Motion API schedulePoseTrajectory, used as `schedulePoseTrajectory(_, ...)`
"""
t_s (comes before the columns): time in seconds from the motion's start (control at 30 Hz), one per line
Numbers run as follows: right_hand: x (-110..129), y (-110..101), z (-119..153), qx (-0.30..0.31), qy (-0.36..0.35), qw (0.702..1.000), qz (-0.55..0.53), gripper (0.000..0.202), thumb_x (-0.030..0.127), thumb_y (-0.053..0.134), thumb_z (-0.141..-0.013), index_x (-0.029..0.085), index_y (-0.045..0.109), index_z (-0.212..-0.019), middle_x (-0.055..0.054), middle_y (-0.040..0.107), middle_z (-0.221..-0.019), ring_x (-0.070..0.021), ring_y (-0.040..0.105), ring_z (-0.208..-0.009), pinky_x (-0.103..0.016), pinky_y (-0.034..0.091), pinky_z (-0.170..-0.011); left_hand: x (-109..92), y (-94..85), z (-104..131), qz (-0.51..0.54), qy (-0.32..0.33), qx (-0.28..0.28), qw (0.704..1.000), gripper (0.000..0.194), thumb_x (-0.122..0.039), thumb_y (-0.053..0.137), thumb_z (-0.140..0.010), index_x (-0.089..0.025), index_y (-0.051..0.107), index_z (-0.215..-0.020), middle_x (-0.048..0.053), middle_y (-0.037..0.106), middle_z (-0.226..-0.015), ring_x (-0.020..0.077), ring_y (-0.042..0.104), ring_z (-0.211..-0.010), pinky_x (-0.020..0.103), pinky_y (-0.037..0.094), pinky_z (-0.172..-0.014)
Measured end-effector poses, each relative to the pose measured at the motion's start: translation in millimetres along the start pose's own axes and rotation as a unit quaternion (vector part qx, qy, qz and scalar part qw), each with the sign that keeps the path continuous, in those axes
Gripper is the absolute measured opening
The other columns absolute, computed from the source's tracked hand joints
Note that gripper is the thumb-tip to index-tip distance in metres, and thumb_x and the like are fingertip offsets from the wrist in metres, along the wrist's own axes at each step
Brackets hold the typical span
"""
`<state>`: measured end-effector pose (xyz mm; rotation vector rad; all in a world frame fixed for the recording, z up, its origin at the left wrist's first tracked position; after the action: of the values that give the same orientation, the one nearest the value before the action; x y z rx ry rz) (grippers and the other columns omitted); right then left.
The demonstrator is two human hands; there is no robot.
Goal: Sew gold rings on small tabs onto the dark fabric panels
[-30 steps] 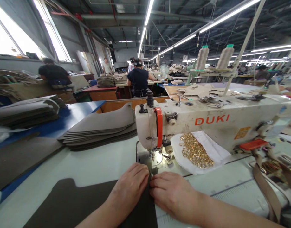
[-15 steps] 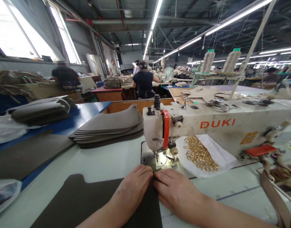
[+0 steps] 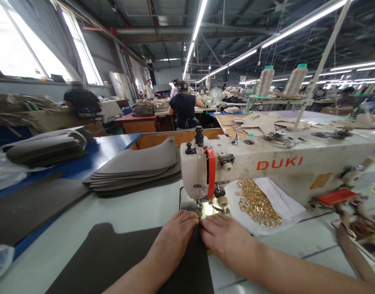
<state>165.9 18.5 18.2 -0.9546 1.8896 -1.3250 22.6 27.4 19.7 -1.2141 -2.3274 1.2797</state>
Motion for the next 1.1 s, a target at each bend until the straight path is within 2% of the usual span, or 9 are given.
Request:
schedulePoseTrajectory(0.3,-18.6,4.0,-3.9,0.004,0.028,0.999,-0.033,0.008,0.011,0.057,-0.086,0.012,0.058,-0.094,-0.01,0.062,-0.102,-0.022,0.055,-0.098,-0.034,0.047,-0.088,18.5,10.4,-16.5,0.009,0.005,0.005,1.0,0.022,-0.006,0.045,-0.088,-0.018,0.063,-0.085,0.004,0.071,-0.083,0.017,0.067,-0.079,0.031,0.058,-0.077)
schedulePoseTrajectory(0.63,-20.6,8.8,-2.7,0.004,0.04,0.998,-0.04,0.01,0.01,0.055,-0.087,0.012,0.057,-0.097,-0.012,0.062,-0.107,-0.0236,0.057,-0.1,-0.036,0.05,-0.082,22.7,10.1,-18.4,0.028,-0.002,-0.011,1.0,0.019,-0.011,0.048,-0.088,-0.018,0.065,-0.084,0.004,0.072,-0.083,0.0175,0.067,-0.079,0.029,0.058,-0.073)
schedulePoseTrajectory(1.1,-19.8,6.4,-4.0,0.013,0.05,0.998,-0.021,0.008,0.01,0.051,-0.088,0.012,0.057,-0.093,-0.011,0.063,-0.102,-0.0226,0.059,-0.088,-0.036,0.05,-0.073,24.0,7.2,-22.0,0.014,-0.006,-0.04,0.999,0.03,-0.021,0.04,-0.093,-0.019,0.067,-0.08,0.004,0.072,-0.08,0.017,0.067,-0.077,0.028,0.058,-0.072)
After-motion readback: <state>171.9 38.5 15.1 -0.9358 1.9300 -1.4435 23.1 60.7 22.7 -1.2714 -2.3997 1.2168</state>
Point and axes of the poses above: each hand's wrist, its own z-axis away from the middle knuckle, its own y-axis out of the palm, x = y × z, the point moved 3 cm from there along -z, towards the middle knuckle
